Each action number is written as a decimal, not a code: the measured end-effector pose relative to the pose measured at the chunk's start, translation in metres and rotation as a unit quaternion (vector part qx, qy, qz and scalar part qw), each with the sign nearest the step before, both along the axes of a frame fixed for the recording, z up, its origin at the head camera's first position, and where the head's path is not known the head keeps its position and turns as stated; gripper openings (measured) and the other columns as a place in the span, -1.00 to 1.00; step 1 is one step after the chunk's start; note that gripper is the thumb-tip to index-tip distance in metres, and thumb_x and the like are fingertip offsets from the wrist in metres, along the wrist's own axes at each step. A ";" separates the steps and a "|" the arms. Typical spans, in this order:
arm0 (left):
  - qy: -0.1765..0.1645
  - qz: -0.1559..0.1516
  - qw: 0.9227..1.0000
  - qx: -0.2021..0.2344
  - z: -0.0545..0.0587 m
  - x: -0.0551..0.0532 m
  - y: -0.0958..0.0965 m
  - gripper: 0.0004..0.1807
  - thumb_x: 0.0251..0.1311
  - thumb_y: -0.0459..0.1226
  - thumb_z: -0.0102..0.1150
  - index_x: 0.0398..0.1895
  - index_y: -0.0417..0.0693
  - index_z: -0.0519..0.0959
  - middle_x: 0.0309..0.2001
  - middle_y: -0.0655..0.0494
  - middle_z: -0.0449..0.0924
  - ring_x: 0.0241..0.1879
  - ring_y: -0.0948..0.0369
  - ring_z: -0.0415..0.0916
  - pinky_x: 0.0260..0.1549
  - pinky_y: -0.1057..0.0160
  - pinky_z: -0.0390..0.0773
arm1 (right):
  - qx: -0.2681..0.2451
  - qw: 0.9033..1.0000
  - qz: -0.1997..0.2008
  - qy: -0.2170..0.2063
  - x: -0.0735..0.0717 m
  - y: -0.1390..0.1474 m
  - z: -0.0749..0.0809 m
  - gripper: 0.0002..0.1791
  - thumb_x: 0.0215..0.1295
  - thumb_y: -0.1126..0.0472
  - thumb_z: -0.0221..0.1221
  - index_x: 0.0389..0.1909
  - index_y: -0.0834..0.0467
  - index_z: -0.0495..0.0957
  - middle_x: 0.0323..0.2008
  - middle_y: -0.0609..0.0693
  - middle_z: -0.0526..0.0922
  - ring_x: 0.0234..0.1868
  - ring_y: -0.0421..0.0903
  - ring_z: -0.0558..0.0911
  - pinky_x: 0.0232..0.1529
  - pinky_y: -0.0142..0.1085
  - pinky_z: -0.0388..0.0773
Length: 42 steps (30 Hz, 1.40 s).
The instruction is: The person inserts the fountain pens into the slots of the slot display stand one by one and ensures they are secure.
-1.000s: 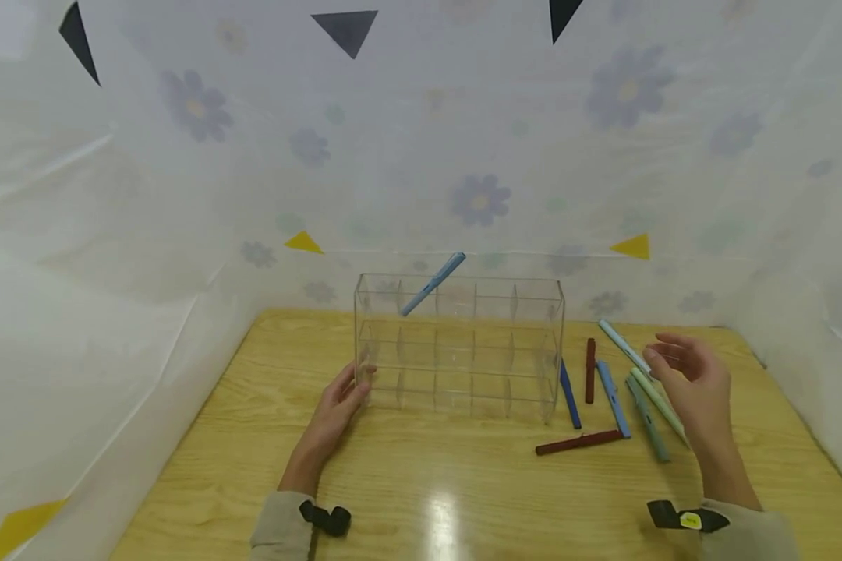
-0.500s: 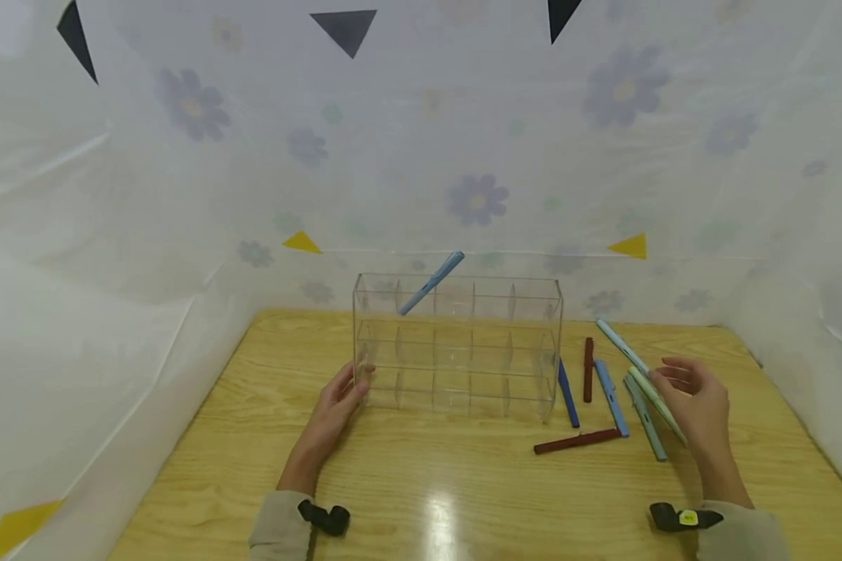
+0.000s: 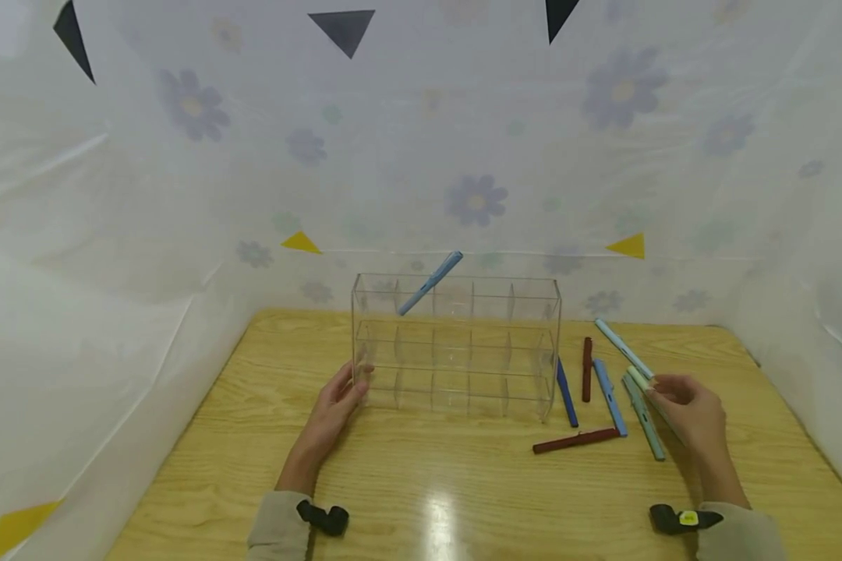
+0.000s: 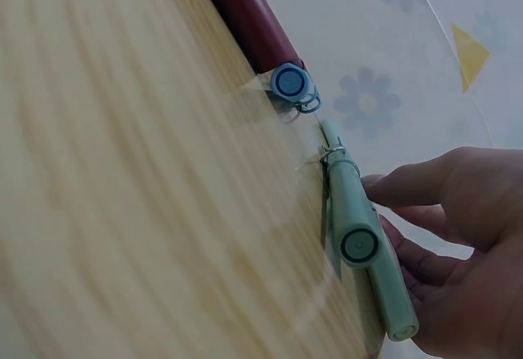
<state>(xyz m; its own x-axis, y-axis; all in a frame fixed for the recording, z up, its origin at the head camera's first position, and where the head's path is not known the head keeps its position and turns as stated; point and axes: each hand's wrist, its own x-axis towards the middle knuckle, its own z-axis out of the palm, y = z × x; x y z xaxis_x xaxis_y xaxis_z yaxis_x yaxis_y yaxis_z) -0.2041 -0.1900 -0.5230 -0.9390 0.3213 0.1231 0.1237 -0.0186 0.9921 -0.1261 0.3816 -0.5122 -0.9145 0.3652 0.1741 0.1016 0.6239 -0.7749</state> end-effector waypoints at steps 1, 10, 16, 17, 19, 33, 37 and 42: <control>0.001 0.001 1.000 -0.001 0.000 0.000 0.000 -0.38 0.58 -0.24 0.02 0.62 -0.06 0.16 0.46 -0.18 0.31 0.50 -0.09 0.15 0.21 0.17 0.44 | 0.006 1.000 0.005 0.002 0.000 0.000 0.000 -0.55 0.36 0.16 0.37 0.11 0.38 0.59 -0.29 -0.14 0.73 -0.37 -0.58 0.50 -0.36 -0.60 0.44; -0.002 0.005 1.000 -0.004 0.001 0.001 0.001 -0.39 0.58 -0.22 0.03 0.61 0.00 0.19 0.46 -0.18 0.32 0.50 -0.05 0.17 0.21 0.18 0.43 | 0.049 0.998 0.000 -0.036 -0.001 -0.001 0.003 -0.60 0.38 0.18 0.33 0.06 0.41 0.63 -0.15 0.33 0.72 -0.42 -0.59 0.42 -0.42 -0.52 0.41; 0.009 -0.003 1.000 -0.005 0.001 0.001 0.000 -0.38 0.59 -0.25 0.00 0.63 -0.03 0.15 0.46 -0.21 0.29 0.51 -0.08 0.14 0.21 0.15 0.43 | 0.031 0.998 -0.017 -0.043 -0.001 -0.002 0.006 -0.58 0.39 0.17 0.32 0.10 0.41 0.62 -0.17 0.26 0.74 -0.41 -0.57 0.44 -0.39 -0.52 0.41; 0.010 -0.004 1.000 -0.006 0.001 0.002 0.000 -0.38 0.59 -0.26 0.00 0.63 -0.01 0.14 0.47 -0.21 0.29 0.51 -0.08 0.14 0.22 0.14 0.42 | 0.027 0.999 -0.019 -0.043 -0.001 -0.002 0.007 -0.57 0.39 0.16 0.32 0.11 0.40 0.62 -0.17 0.24 0.75 -0.41 -0.58 0.44 -0.39 -0.52 0.42; 0.010 -0.004 1.000 -0.008 0.001 0.002 0.000 -0.38 0.59 -0.25 -0.01 0.64 0.03 0.14 0.47 -0.19 0.29 0.51 -0.08 0.13 0.22 0.15 0.41 | 0.015 0.999 -0.022 -0.039 0.000 -0.002 0.008 -0.55 0.39 0.14 0.32 0.12 0.40 0.61 -0.20 0.18 0.75 -0.41 -0.58 0.45 -0.39 -0.51 0.44; 0.008 -0.001 1.000 -0.003 0.001 -0.001 0.000 -0.39 0.59 -0.23 0.01 0.63 0.06 0.16 0.48 -0.20 0.28 0.52 -0.05 0.12 0.18 0.35 0.40 | -0.130 0.990 0.005 0.049 0.002 -0.006 0.029 -0.60 0.48 0.25 0.22 0.25 0.31 0.54 -0.15 -0.45 0.57 -0.23 -0.53 0.62 -0.29 -0.55 0.55; 0.007 -0.001 1.000 -0.005 0.002 0.000 0.001 -0.39 0.59 -0.22 0.01 0.62 0.04 0.16 0.49 -0.21 0.27 0.52 -0.06 0.12 0.18 0.34 0.39 | -0.167 0.983 0.020 0.068 0.000 -0.009 0.034 -0.54 0.51 0.26 0.18 0.37 0.25 0.47 -0.11 -0.34 0.60 -0.23 -0.45 0.68 -0.26 -0.53 0.58; 0.001 0.000 1.000 -0.003 0.001 0.000 0.000 -0.39 0.58 -0.21 0.02 0.62 0.06 0.17 0.47 -0.18 0.30 0.51 -0.06 0.14 0.20 0.27 0.41 | -0.208 0.972 0.030 0.100 0.000 -0.014 0.038 -0.55 0.49 0.28 0.20 0.35 0.23 0.49 -0.13 -0.28 0.66 -0.27 -0.41 0.69 -0.30 -0.54 0.58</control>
<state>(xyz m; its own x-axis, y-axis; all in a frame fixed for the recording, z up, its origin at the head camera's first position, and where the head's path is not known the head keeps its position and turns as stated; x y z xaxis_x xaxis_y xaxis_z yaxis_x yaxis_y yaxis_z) -0.2037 -0.1897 -0.5222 -0.9384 0.3226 0.1236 0.1266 -0.0118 0.9919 -0.1265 0.3677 -0.4739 -0.8994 0.3890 0.1994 -0.1046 0.2514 -0.9622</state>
